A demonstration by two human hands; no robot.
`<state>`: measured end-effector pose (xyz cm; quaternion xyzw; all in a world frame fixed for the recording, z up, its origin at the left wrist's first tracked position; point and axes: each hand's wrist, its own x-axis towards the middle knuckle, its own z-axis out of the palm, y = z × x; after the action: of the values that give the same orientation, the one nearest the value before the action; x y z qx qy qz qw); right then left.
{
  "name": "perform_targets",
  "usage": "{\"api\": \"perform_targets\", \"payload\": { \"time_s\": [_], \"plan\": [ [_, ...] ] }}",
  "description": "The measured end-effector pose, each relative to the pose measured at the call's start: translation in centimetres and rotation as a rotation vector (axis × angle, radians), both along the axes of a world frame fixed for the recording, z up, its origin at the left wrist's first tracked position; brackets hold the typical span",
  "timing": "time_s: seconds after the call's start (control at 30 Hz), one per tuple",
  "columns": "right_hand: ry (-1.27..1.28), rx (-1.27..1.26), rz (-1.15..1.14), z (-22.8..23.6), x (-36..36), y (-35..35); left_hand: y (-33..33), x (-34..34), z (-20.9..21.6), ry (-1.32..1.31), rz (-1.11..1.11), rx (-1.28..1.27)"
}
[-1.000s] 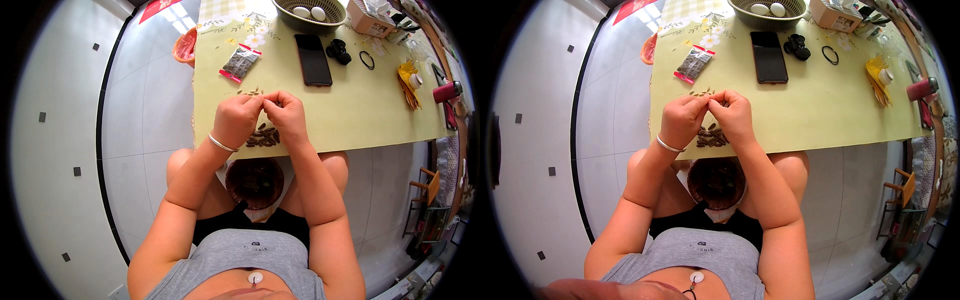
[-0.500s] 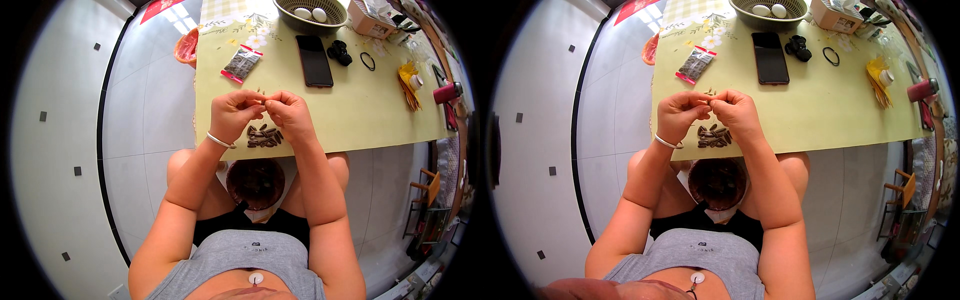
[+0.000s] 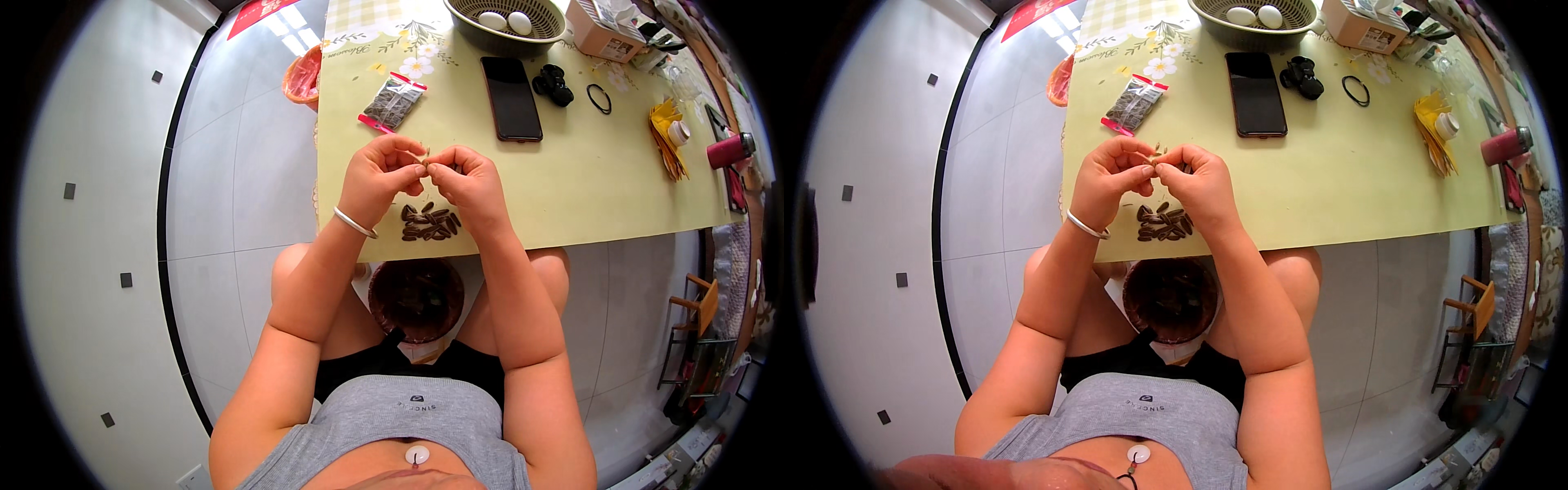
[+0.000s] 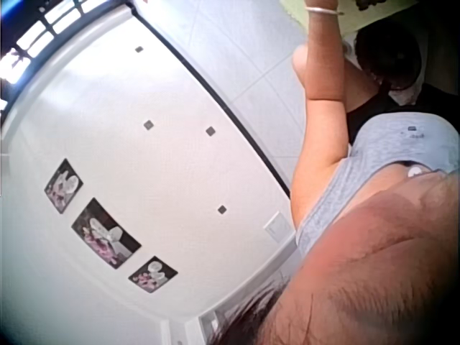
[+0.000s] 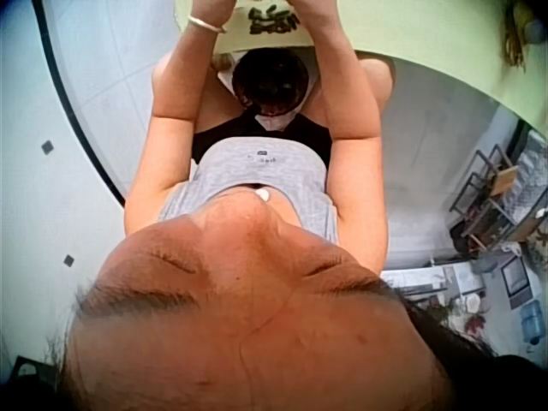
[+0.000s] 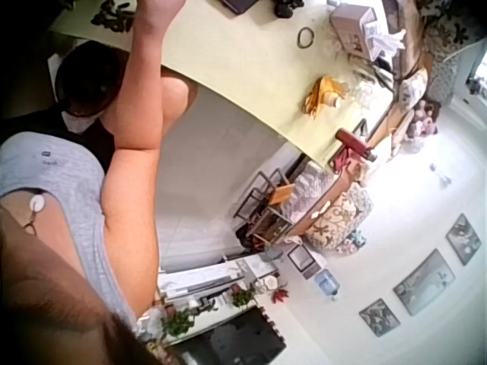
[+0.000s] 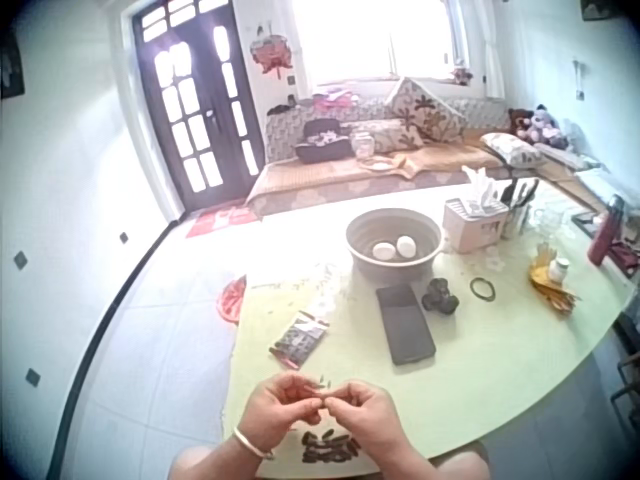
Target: The person sits on the floor and peels the husks off sunflower seeds by hand, separating the kernels from the shells. The peeled seeds are collected in the palm of the left hand while the empty shells are discarded into a bowl placed between the legs.
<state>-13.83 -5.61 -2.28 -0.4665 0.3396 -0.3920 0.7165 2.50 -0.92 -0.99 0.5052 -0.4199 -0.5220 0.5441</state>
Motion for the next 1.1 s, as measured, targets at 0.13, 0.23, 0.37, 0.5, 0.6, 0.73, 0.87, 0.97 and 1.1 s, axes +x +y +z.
{"api": "perform_targets", "payload": {
  "time_s": [0.13,0.23,0.37,0.5,0.6,0.73,0.87,0.97,1.1],
  "plan": [
    [-0.042,0.039,-0.007,-0.5,0.1,0.0,0.3,-1.1,-0.1,-0.284,0.129,-0.15],
    [-0.102,0.119,-0.02,-0.6,0.1,-0.2,0.1,-0.4,-0.7,-0.52,0.175,-0.212],
    [-0.314,0.278,-0.014,-0.4,-0.7,-1.0,-0.3,0.9,-0.6,-0.987,0.158,-0.343],
    [-0.385,0.365,-0.018,0.2,-0.5,-1.1,-0.2,1.2,-0.5,-1.069,0.158,-0.336],
    [-0.303,0.327,0.008,-0.3,-0.3,-1.0,0.3,0.4,1.0,-0.963,0.181,-0.379],
    [-0.352,0.448,0.077,-0.1,0.0,-0.6,0.5,-1.4,2.3,-0.514,0.052,-0.498],
    [-0.393,0.529,0.044,-0.8,-0.5,-1.2,1.0,0.1,3.6,-0.834,-0.131,-0.377],
    [-0.395,0.512,0.01,-0.8,-0.8,-1.5,1.3,0.8,2.9,-1.003,-0.328,-0.282],
    [-0.379,0.484,0.022,-0.6,-0.7,-1.4,1.6,0.6,1.5,-1.134,-0.363,-0.272]
  ]
}}
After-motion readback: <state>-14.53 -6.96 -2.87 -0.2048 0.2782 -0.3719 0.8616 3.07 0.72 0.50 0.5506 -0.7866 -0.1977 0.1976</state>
